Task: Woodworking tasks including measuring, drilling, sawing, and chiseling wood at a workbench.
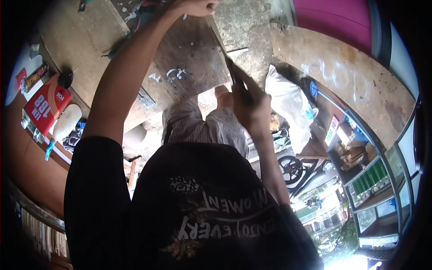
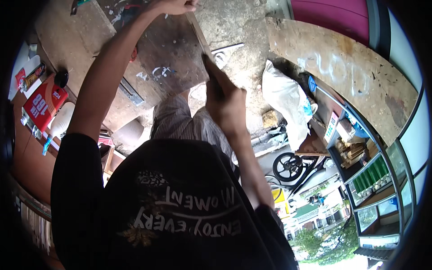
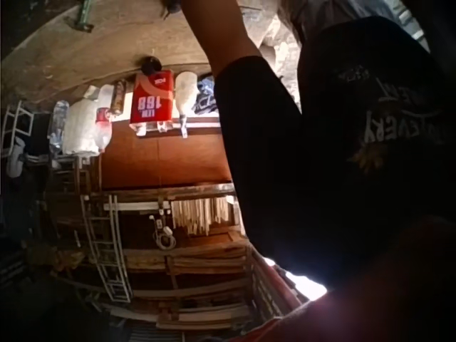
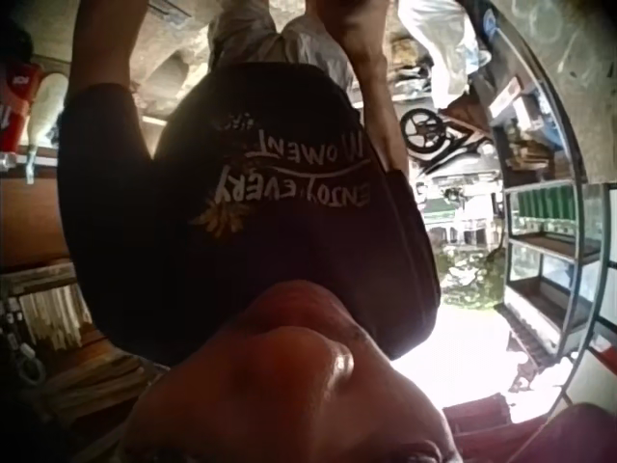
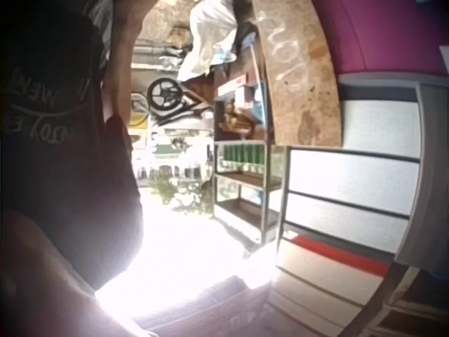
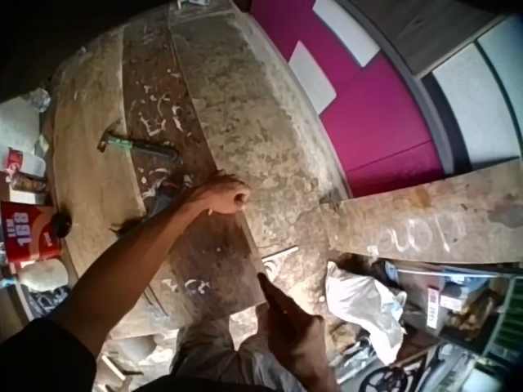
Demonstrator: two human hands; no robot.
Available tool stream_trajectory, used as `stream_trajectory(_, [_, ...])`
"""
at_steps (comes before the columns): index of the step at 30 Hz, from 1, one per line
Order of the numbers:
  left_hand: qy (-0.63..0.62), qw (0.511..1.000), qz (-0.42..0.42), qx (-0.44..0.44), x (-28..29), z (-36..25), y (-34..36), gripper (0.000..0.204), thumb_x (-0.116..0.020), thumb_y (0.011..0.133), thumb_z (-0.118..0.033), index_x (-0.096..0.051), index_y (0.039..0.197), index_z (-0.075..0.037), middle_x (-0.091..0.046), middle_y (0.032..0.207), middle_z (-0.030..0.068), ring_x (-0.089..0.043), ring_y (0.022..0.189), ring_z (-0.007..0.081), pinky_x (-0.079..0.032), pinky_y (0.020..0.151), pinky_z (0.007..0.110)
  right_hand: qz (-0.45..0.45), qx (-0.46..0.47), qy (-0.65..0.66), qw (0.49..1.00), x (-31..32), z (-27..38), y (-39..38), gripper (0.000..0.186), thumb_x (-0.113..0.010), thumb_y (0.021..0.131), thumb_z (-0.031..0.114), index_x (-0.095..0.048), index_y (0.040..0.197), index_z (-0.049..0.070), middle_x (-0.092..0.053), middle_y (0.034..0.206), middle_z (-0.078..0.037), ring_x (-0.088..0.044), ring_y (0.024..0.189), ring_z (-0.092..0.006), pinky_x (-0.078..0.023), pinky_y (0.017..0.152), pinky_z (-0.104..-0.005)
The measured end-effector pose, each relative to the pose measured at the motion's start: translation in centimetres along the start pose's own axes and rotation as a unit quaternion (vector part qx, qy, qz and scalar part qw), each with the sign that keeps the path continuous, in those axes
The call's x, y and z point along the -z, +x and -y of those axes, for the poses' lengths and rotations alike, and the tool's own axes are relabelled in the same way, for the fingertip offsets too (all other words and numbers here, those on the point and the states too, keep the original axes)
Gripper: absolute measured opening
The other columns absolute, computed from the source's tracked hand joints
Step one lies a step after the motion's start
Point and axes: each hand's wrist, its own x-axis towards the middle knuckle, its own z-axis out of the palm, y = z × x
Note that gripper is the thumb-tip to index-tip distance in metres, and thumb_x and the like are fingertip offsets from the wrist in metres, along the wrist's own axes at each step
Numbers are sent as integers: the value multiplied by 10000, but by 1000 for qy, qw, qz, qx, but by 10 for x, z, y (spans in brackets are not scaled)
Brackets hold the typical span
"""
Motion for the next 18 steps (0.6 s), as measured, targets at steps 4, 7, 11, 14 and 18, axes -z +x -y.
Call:
stream_trajectory(4, [3,1000,-19,22,7,15,-20,166,-692,824,-279,-636,820,-123,-667,852,102,-633,872,327,-454,782,483,40,-81,-47,995,56,58,-108,516,-575,918,-97,-627,1409,52,-730,1238,-184,-762,899,-142,-548,663,-255])
stream_trajectory(7, [41,999,-9,-16,-2,32,-20,208,-712,869,-286,-631,843,-96,-668,844,113,-648,871,314,-467,794,472,21,8,-37,999,29,42,-52,517,-570,930,-91,-628,1414,82,-731,1210,-198,-769,849,-154,-545,626,-260])
stream_trajectory(11, [21,996,-41,-76,-12,12,9,202,-724,896,-281,-652,886,-93,-679,828,92,-667,867,309,-489,796,441,-18,56,-71,996,-42,-19,103,406,-697,889,77,-677,1293,48,-730,907,-236,-751,763,-346,-569,676,-359])
stream_trajectory(14, [-27,999,-14,-21,-7,29,-17,203,-723,901,-301,-667,902,-107,-683,827,80,-670,884,313,-480,829,456,-16,36,-18,999,-48,-15,71,381,-654,914,17,-685,1292,60,-738,1026,-242,-749,897,-372,-584,722,-371])
stream_trajectory(18, [27,999,26,-6,2,18,-20,190,-710,946,-291,-646,961,-113,-654,937,53,-607,996,241,-389,974,410,29,-86,-38,995,29,62,-38,483,-573,930,-97,-662,1374,74,-751,1160,-196,-763,917,-155,-563,724,-280])
